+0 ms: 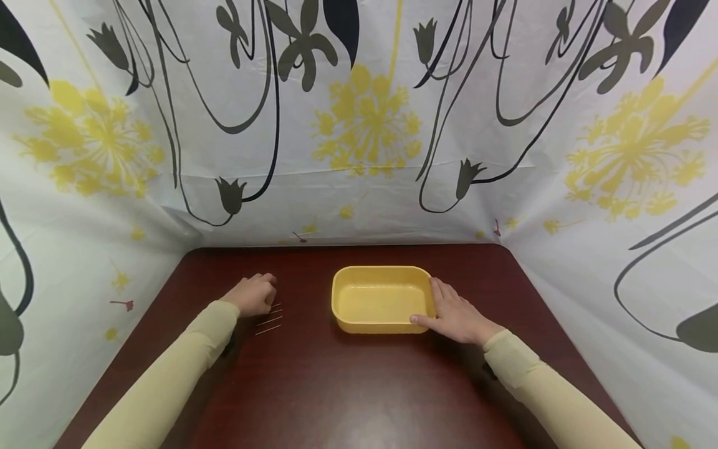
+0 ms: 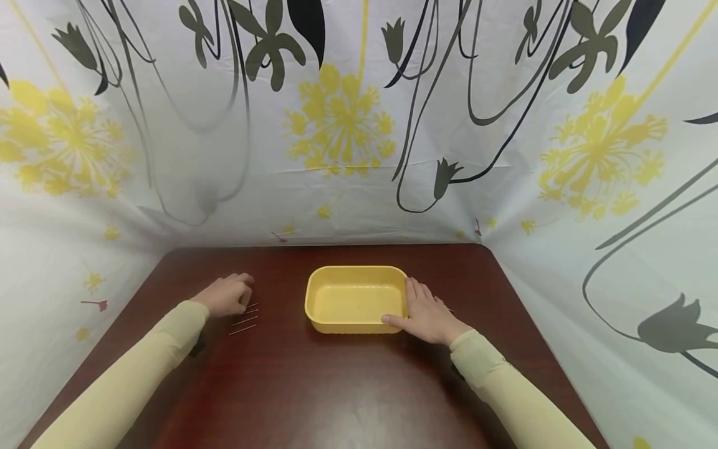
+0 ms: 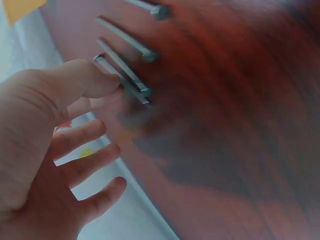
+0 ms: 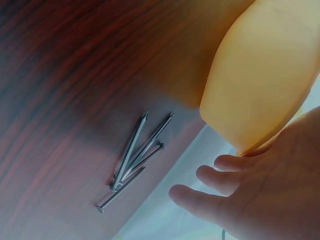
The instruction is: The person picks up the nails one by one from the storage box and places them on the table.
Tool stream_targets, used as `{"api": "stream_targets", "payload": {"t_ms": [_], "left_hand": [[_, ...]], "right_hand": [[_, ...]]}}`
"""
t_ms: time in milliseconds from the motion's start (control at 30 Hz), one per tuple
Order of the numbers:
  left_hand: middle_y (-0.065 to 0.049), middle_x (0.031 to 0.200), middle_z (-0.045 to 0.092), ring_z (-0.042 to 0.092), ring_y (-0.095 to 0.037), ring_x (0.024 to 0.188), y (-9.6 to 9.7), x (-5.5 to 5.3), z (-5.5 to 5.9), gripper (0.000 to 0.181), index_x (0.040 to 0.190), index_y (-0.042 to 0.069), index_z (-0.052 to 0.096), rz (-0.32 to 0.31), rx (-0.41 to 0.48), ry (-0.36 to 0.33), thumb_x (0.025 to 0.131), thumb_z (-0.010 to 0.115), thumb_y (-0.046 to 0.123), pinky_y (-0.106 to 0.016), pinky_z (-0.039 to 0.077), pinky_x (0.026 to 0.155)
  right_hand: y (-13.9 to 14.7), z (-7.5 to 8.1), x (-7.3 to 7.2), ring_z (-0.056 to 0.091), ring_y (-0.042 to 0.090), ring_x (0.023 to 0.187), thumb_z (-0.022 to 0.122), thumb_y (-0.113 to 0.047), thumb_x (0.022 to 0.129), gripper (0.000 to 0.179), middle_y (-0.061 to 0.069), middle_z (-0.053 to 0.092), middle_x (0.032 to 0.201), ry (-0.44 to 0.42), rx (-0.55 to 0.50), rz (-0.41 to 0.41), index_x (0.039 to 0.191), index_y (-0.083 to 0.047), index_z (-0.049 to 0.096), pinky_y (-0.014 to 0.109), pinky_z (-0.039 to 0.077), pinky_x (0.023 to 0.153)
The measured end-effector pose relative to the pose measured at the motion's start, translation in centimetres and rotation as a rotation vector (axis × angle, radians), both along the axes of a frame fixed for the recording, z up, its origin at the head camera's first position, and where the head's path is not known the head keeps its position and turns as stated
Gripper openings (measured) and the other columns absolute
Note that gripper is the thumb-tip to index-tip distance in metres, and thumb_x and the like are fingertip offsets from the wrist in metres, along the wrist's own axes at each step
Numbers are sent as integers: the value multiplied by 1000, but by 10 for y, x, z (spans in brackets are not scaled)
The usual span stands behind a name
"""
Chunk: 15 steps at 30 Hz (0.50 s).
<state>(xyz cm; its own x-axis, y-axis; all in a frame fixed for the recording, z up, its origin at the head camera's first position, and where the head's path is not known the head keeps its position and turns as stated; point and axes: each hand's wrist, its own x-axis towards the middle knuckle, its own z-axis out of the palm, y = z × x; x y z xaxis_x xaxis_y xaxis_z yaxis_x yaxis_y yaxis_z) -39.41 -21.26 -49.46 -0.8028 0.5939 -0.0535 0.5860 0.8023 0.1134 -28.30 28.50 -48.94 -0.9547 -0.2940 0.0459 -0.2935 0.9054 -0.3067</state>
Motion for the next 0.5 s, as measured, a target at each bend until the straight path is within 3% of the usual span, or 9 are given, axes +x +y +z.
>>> {"api": "stream_targets", "payload": {"t_ms": [133, 267, 400, 500], "left_hand": [[-19, 141, 52, 50, -41, 125, 3, -2, 14, 19, 73, 24, 67, 35, 123, -11, 89, 67, 13, -58, 45, 91], [-16, 137, 56, 55, -37, 120, 14, 7, 41, 11, 87, 19, 74, 101, 278, 21, 93, 66, 19, -52, 48, 89], [-10, 127, 61, 59, -33, 112, 31, 27, 68, 14, 97, 15, 75, 142, 373, 87, 97, 64, 24, -51, 49, 87], [-9, 126, 61, 58, -33, 113, 40, 46, 82, 17, 105, 14, 73, 193, 425, 118, 98, 63, 26, -52, 48, 89]], "right_hand": [[2, 2, -2, 25, 38, 147, 50, -84, 83, 124, 24, 22, 161, -16, -17, 0, 158, 7, 12, 56, 33, 111], [3, 6, -2, 23, 37, 147, 54, -84, 81, 126, 23, 21, 161, -45, -34, -2, 158, 7, 12, 55, 33, 111], [5, 10, 1, 17, 40, 149, 55, -83, 81, 127, 26, 13, 163, -74, -57, -27, 158, 7, 9, 58, 28, 113], [3, 14, 4, 14, 42, 150, 55, -79, 85, 123, 27, 10, 164, -48, -82, -37, 158, 7, 8, 60, 27, 113]]}}
